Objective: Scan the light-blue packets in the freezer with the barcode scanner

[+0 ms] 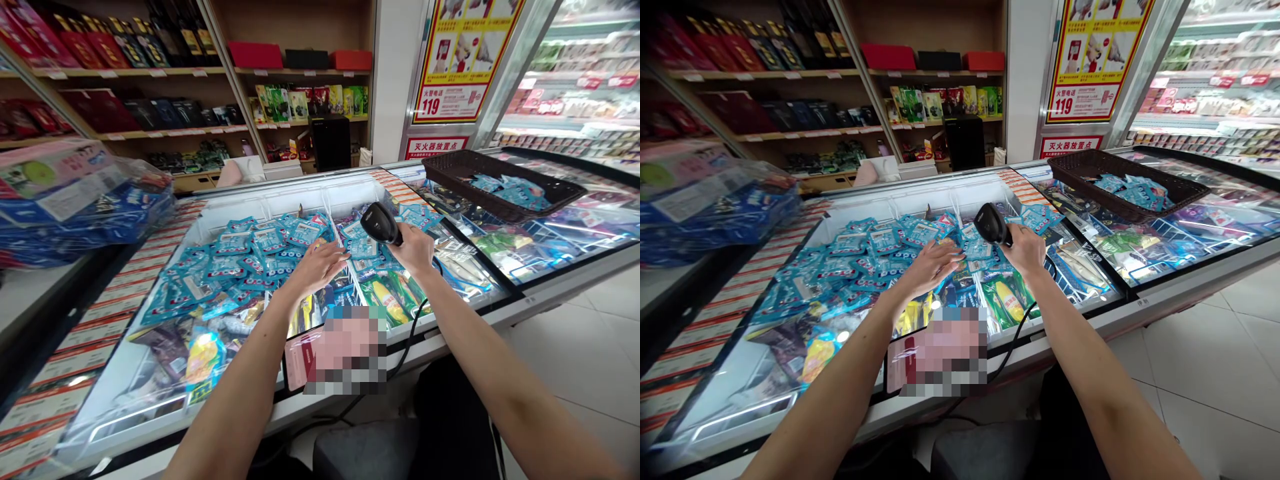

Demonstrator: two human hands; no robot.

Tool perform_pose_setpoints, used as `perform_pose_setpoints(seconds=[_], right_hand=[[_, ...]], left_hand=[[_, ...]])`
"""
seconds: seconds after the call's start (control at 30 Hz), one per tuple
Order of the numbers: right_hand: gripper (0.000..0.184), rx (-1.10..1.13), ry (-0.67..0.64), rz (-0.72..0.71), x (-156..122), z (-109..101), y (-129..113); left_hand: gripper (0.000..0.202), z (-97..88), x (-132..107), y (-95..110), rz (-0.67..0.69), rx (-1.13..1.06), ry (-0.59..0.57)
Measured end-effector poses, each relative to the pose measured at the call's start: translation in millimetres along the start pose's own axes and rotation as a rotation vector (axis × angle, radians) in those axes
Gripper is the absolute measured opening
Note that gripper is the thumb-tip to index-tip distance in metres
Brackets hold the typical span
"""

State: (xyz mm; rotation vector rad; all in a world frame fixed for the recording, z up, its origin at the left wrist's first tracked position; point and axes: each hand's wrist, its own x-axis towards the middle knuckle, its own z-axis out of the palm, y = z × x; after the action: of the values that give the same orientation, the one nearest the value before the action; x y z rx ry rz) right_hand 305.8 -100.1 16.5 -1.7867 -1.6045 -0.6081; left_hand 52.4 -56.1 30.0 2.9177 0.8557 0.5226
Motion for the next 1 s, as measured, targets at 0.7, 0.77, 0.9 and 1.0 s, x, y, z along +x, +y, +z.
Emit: perform_pose_setpoints(seconds=[0.7, 0.77, 0.9, 1.0], right_hand=[[0.021, -0.016, -0.024, -0.057, -3, -1, -5], [0.021, -0.014, -0.021, -0.065, -3, 0, -5], [0.020, 0.006, -0.023, -0.095, -3, 0, -4], [0.020, 0.045, -0.045, -0.162, -4, 0, -6]], left_hand=[[0.049, 13.0, -2, -12, -0.214, 0.050, 0.172], [0.054, 12.8, -3, -14, -0.246, -0.016, 0.205], [0.054, 12.0, -5, -19, -0.397, -0.149, 0.260], [0.049, 10.7, -7, -21, -0.454, -0.196, 0.288]])
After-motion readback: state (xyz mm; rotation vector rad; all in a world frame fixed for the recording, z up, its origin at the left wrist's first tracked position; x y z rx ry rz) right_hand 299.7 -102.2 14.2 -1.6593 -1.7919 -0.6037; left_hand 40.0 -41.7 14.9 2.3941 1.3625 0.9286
